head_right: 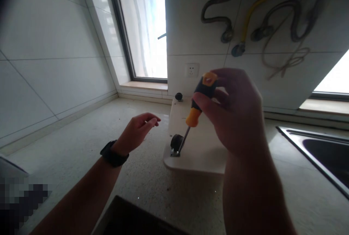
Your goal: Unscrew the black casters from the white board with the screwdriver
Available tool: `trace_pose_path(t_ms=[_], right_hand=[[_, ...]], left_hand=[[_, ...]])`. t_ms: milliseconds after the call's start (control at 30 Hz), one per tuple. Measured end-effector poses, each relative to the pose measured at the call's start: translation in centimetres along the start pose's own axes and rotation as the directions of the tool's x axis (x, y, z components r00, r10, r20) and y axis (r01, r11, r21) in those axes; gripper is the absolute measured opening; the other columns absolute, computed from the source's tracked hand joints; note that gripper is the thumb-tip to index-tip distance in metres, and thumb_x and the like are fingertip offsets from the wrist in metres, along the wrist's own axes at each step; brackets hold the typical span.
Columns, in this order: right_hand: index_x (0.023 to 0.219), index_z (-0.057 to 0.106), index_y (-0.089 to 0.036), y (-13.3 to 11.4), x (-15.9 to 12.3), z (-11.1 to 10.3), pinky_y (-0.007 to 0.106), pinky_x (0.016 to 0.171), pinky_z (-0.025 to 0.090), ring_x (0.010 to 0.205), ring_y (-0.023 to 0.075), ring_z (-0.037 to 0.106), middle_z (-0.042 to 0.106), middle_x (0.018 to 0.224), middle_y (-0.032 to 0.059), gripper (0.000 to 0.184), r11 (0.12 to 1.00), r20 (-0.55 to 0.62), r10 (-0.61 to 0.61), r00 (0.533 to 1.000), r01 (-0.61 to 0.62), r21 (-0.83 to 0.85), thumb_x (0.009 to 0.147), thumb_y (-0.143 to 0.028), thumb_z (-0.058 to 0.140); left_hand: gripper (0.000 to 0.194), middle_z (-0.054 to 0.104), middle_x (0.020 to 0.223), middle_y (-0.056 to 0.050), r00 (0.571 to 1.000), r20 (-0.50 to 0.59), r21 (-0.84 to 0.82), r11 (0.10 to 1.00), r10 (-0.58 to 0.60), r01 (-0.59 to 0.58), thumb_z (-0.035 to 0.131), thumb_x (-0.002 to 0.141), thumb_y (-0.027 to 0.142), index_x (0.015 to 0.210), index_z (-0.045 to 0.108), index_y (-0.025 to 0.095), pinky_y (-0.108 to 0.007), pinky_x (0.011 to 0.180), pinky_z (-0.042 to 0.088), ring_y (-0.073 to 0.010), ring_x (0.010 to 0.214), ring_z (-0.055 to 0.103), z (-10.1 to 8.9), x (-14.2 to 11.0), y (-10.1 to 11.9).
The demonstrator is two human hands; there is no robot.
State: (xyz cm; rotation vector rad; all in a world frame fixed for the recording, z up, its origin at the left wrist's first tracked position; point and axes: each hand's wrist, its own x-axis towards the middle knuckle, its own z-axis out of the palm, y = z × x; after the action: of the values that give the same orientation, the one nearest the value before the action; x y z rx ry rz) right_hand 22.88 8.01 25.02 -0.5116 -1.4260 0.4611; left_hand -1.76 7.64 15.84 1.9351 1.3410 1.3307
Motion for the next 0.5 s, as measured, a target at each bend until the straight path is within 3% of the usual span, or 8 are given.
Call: trace_pose_path(t_ms=[167, 400, 500], right_hand=[[0.104, 0.063, -0.027, 0.1, -0.3, 0.3, 0.031, 0.066, 0.064, 0.08, 0.0168, 0.073, 0.067, 0.098, -0.0019, 0.041, 0.997, 0.158, 0.057, 0.986, -0.064, 0.043, 0.07, -0.012, 0.082], [0.104, 0.055, -0.028, 0.4, -0.8, 1.0, 0.026, 0.064, 0.061, 0.084, 0.0134, 0.067, 0.063, 0.103, -0.0017, 0.044, 0.99, 0.3, 0.139, 0.944, -0.142, -0.013, 0.07, -0.014, 0.079], [0.105, 0.053, -0.028, 0.7, -0.9, 1.1, 0.026, 0.064, 0.061, 0.086, 0.0142, 0.066, 0.062, 0.105, -0.0004, 0.044, 0.986, 0.377, 0.165, 0.912, -0.164, -0.034, 0.072, -0.016, 0.08]], left_hand=[[0.023, 0.074, 0.097, -0.005, 0.977, 0.196, -0.099, 0.993, 0.081, -0.062, 0.06, 0.097, 0.034, 0.112, 0.073, 0.022, -0.027, 0.065, 0.047, -0.0142, 0.077, 0.062, 3.3, -1.7, 3.3], [0.031, 0.072, 0.089, -0.005, 0.954, 0.299, -0.299, 0.951, 0.012, 0.082, 0.067, 0.093, 0.029, 0.121, 0.07, 0.017, -0.026, 0.063, 0.05, -0.0124, 0.071, 0.061, 5.1, -2.1, 2.3], [0.029, 0.076, 0.102, -0.008, 0.949, 0.315, -0.393, 0.912, 0.008, 0.123, 0.068, 0.091, 0.025, 0.118, 0.07, 0.015, -0.028, 0.075, 0.056, -0.0142, 0.082, 0.068, 5.6, -2.2, 2.1]])
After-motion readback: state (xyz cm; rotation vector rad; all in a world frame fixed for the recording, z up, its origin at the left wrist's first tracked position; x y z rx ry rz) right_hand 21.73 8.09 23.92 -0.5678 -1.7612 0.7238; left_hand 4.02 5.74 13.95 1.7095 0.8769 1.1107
